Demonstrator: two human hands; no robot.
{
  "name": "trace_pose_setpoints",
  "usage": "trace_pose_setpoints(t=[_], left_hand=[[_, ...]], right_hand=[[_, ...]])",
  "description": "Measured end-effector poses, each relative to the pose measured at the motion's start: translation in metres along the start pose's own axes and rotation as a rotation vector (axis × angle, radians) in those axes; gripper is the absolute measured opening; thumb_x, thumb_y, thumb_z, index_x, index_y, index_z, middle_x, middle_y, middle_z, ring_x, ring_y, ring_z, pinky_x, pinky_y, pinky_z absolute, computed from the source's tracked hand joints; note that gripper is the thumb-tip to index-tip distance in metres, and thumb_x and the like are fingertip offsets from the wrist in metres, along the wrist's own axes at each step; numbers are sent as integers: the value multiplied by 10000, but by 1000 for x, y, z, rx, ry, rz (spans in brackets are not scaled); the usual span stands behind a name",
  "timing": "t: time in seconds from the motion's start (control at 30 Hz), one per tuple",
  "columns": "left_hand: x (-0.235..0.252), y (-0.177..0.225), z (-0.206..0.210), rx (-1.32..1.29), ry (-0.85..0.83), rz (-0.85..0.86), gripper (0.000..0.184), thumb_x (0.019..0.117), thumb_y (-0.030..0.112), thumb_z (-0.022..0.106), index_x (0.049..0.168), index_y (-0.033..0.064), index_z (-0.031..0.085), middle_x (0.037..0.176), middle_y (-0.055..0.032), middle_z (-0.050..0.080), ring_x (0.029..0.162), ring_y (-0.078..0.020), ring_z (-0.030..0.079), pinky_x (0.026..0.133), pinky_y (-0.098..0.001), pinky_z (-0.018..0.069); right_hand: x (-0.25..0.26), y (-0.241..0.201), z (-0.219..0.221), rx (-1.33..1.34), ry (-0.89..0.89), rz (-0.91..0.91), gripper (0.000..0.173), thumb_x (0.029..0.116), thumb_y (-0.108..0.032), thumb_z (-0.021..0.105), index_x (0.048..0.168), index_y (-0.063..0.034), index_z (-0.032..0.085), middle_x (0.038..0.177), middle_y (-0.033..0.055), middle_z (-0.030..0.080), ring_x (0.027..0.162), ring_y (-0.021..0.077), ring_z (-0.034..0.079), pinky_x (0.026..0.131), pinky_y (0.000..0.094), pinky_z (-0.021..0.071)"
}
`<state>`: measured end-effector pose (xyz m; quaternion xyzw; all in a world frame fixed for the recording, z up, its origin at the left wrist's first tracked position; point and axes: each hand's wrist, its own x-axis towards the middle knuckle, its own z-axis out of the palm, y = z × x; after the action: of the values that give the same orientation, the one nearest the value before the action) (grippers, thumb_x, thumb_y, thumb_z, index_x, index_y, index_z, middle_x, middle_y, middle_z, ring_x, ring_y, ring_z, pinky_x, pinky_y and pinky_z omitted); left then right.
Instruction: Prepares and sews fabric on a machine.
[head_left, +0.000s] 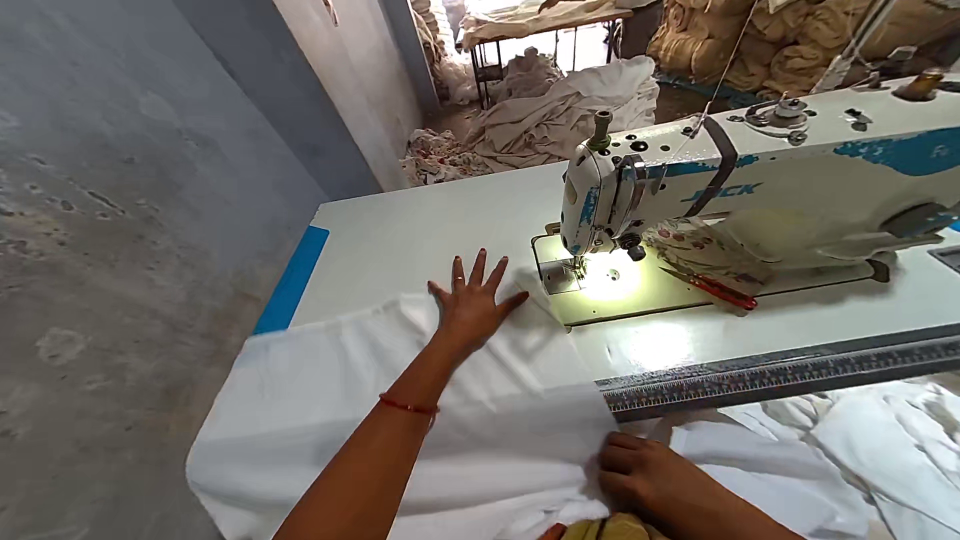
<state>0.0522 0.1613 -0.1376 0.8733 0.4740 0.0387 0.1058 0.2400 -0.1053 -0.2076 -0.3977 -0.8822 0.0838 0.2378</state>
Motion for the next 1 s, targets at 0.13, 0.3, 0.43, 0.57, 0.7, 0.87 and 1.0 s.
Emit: trace_pose_setpoints(t=[0.13,0.3,0.43,0.57,0.7,0.87,1.0], left_hand=[[9,27,9,-84,75,65,874,949,684,545,1623,175,321,1683,-169,258,1537,-515,157,1061,-884,112],[65,77,12,-164,-17,276,380,1023,369,604,1291,104,654,1519,-186,453,1484,-414,322,1113,-787,183],[100,41,10,-109,269,-21,446,1059,250,505,1390,-41,575,1490,-314,478,1412,-501,424,1089,-769,285],[103,6,-32,-399,294,-167,693,961,438,691,1419,-44,497,1434,-372,452,1348,-583,413,983,-765,392],[74,36,-17,-244,-132,107,679,674,419,952,1201,84,683,1240,-228,588,1240,-452,505,933,-681,429],[39,49,-5,-377,-5,253,427,726,365,929,989,110,710,1024,-129,613,1053,-374,558,805,-607,413],[16,54,-5,-346,58,404,162,871,226,816,873,126,690,1138,-128,578,1118,-391,517,806,-608,421]], right_hand=[[-18,14,-8,-27,10,1,81,923,-39,636,876,-101,661,857,75,670,856,243,683,744,340,590],[-7,13,0,-68,82,19,123,939,-72,620,834,-112,669,826,56,677,790,215,697,672,343,594],[-13,11,3,-90,134,73,125,951,-78,609,852,-121,671,832,50,677,795,212,695,665,346,590],[-15,3,-6,-105,139,115,126,973,-79,593,886,-122,674,835,55,656,794,215,673,670,327,577],[-25,-6,-6,-35,-142,444,59,909,-53,680,895,-59,737,893,152,720,832,344,732,645,501,604],[25,-20,-69,-9,-441,652,149,942,-102,667,854,7,717,784,238,683,767,458,698,610,610,539],[76,-3,-52,-142,405,598,183,941,-204,651,1013,-62,740,854,102,706,766,283,712,652,461,602]])
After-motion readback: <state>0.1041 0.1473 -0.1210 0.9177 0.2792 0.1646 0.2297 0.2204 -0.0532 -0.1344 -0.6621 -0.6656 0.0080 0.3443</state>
